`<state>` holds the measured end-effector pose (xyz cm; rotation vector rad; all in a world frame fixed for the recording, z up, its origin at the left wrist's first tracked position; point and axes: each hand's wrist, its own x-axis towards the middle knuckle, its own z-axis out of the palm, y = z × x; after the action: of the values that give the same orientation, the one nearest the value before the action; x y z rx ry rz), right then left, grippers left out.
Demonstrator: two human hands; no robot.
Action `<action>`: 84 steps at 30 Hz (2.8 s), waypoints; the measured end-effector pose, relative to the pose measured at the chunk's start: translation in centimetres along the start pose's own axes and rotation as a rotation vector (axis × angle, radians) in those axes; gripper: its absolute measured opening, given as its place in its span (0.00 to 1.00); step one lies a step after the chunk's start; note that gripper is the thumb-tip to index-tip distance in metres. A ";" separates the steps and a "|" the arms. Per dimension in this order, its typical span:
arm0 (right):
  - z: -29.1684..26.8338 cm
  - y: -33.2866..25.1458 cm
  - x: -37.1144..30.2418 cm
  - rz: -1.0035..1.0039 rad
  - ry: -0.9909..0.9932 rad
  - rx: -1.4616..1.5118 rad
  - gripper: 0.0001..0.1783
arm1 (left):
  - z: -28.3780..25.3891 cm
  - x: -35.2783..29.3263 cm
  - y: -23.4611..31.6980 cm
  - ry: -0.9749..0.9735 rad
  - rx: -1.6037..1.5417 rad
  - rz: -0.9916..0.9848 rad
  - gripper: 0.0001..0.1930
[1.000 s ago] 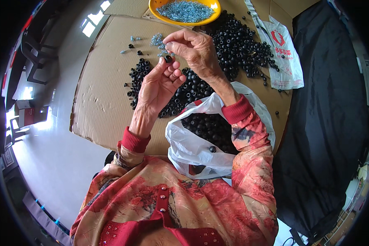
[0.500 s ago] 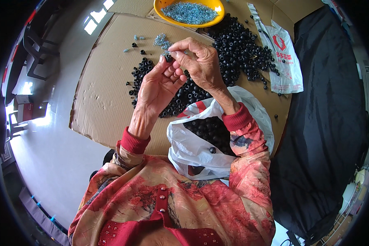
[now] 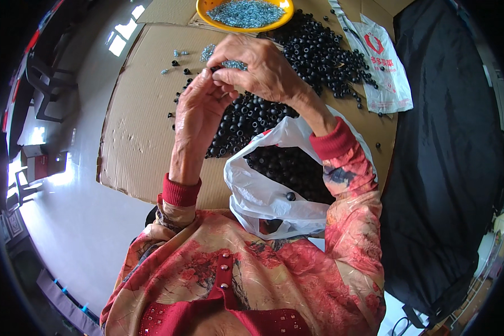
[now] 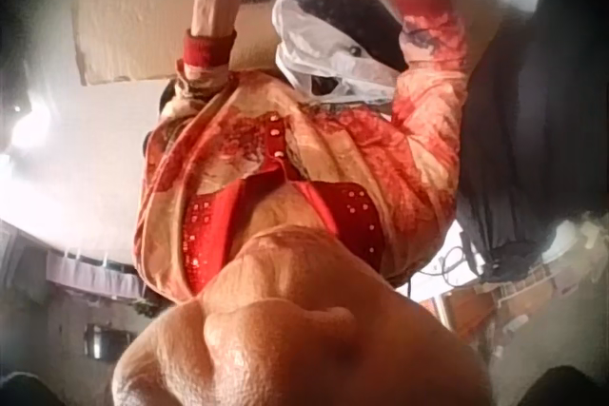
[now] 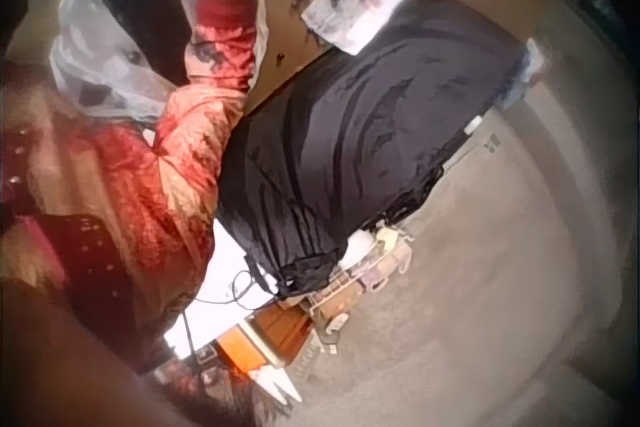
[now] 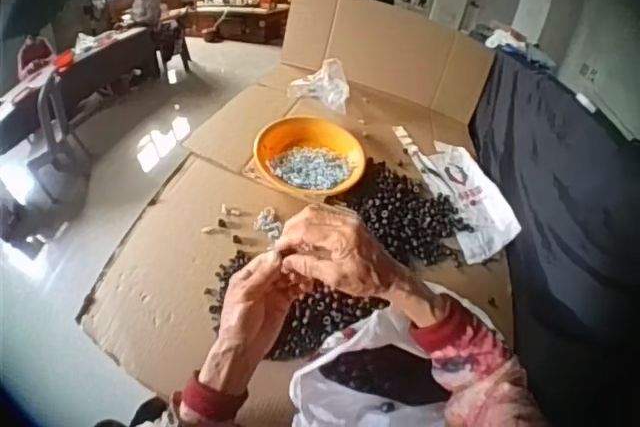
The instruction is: The person assembles pieces by picking up small beads and inserting them into hollow black caps by hand.
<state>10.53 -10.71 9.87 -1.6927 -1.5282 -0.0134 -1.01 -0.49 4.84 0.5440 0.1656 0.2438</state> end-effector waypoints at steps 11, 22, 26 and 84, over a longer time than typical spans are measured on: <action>-0.5 6.8 -2.1 0.244 -0.297 -0.251 0.04 | -2.0 0.1 1.2 -0.037 0.005 0.059 0.12; 2.8 9.3 -4.5 0.344 -0.452 -0.294 0.04 | -2.6 0.5 0.9 -0.006 0.066 0.044 0.12; 2.5 9.7 -5.1 0.143 -0.435 -0.408 0.05 | -2.1 0.8 0.6 -0.055 -0.026 0.020 0.12; -1.2 -0.9 -5.0 0.389 0.345 0.490 0.06 | 2.4 0.3 -0.6 -0.120 0.290 -0.068 0.11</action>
<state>9.13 -15.60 8.56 -1.4653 -0.8451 0.2415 -0.10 -2.05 6.53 0.8376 0.1036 0.1201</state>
